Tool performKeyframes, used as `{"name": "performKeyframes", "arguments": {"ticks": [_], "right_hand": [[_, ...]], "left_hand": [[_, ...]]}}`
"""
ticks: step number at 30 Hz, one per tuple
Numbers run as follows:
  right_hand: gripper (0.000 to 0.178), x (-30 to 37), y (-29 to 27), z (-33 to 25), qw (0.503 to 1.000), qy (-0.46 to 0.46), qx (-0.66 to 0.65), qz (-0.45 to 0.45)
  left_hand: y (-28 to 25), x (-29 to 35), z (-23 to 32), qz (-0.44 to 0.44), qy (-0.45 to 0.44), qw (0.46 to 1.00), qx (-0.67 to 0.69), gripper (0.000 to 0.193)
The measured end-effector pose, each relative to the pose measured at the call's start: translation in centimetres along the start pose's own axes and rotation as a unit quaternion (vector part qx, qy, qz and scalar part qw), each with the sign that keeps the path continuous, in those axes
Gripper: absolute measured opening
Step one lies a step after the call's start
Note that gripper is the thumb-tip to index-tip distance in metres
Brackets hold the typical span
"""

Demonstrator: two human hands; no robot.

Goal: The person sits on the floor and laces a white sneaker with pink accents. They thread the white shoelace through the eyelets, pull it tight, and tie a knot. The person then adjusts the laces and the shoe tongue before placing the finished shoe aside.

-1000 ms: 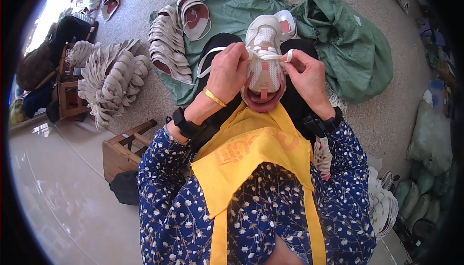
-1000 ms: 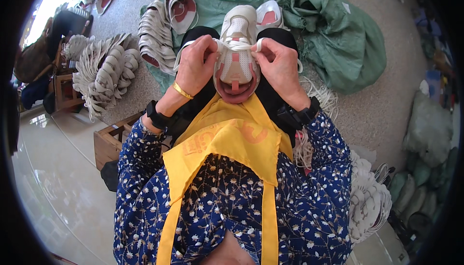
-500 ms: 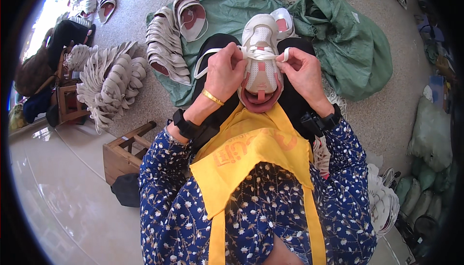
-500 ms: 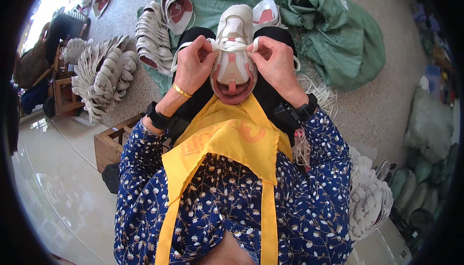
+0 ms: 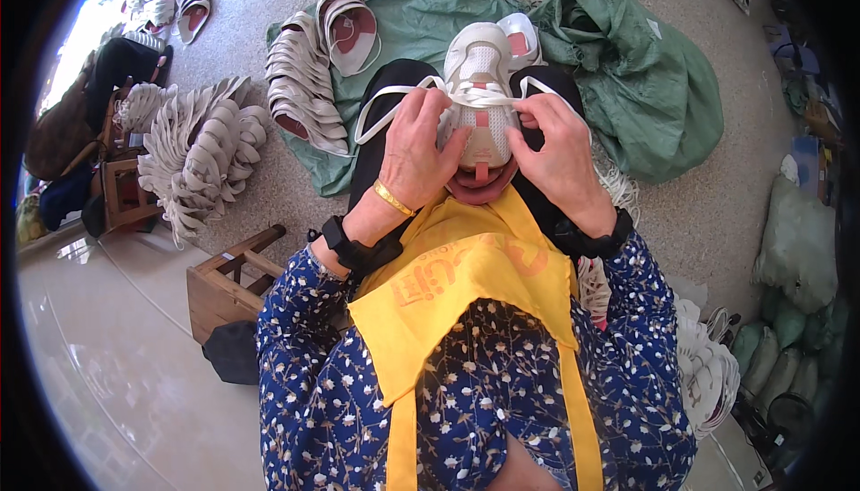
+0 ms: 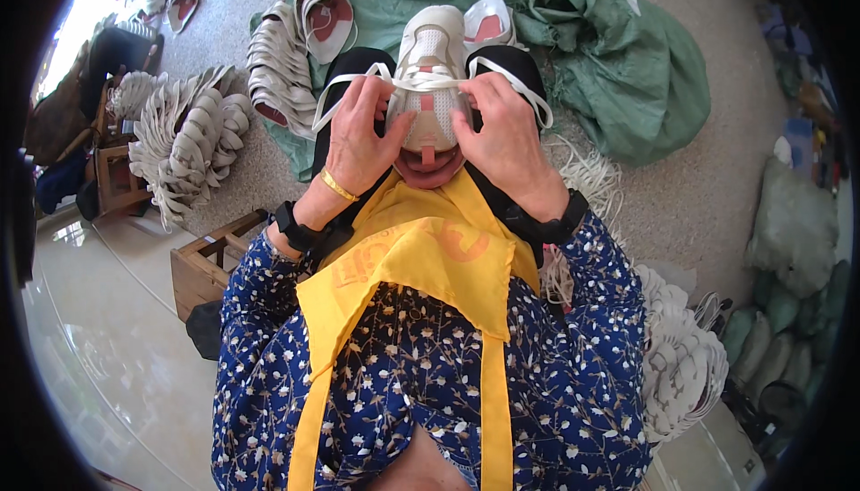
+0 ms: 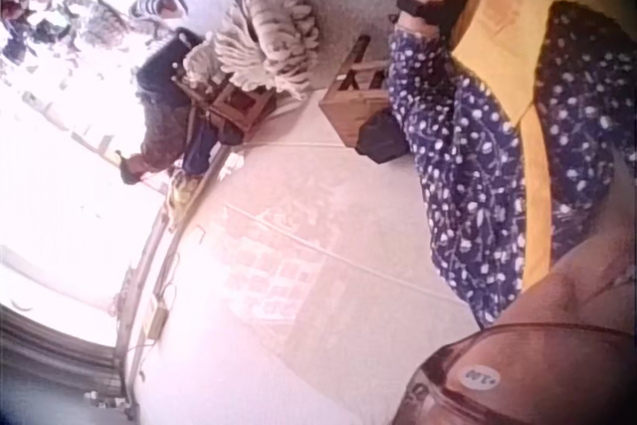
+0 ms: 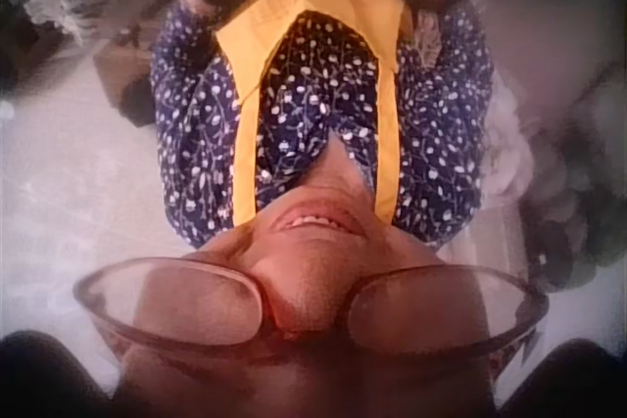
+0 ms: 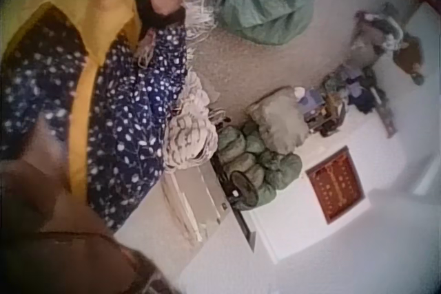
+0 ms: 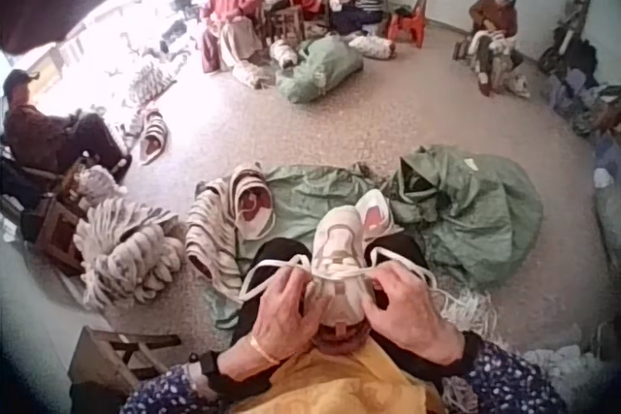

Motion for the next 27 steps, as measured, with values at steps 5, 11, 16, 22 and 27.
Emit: {"name": "performKeyframes", "arguments": {"ticks": [5, 11, 16, 22, 27], "right_hand": [[0.019, -0.2, 0.8, 0.5, 0.997, 0.000, 0.072, 0.009], [0.017, -0.7, 0.8, 1.5, 0.999, -0.006, 0.044, -0.005], [0.017, -1.3, 0.0, 2.8, 0.997, -0.035, -0.045, -0.041], [0.016, -1.1, 0.4, 2.0, 0.996, -0.052, -0.076, 0.012], [0.019, -0.5, 0.4, 1.5, 0.993, -0.102, 0.061, 0.008]], "left_hand": [[0.4, -0.4, 0.2, 0.012, 0.013, 0.998, -0.066, 0.024], [0.8, -0.6, 0.2, 0.011, 0.004, 0.998, -0.068, 0.022], [0.9, -0.6, 0.1, 0.007, -0.002, 0.998, -0.070, 0.022], [0.9, -0.6, 0.0, 0.011, 0.004, 0.997, -0.077, 0.022], [0.8, -0.5, 0.2, -0.003, -0.005, 0.997, -0.075, 0.023]]}}
Point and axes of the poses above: each hand's wrist, its own x-axis away from the middle knuckle, its own y-axis out of the palm, z = x × y, the point moved 2 cm from there along -x, towards the middle knuckle, and after that the axes turned 15 degrees about -z, right-handed, at the moved point
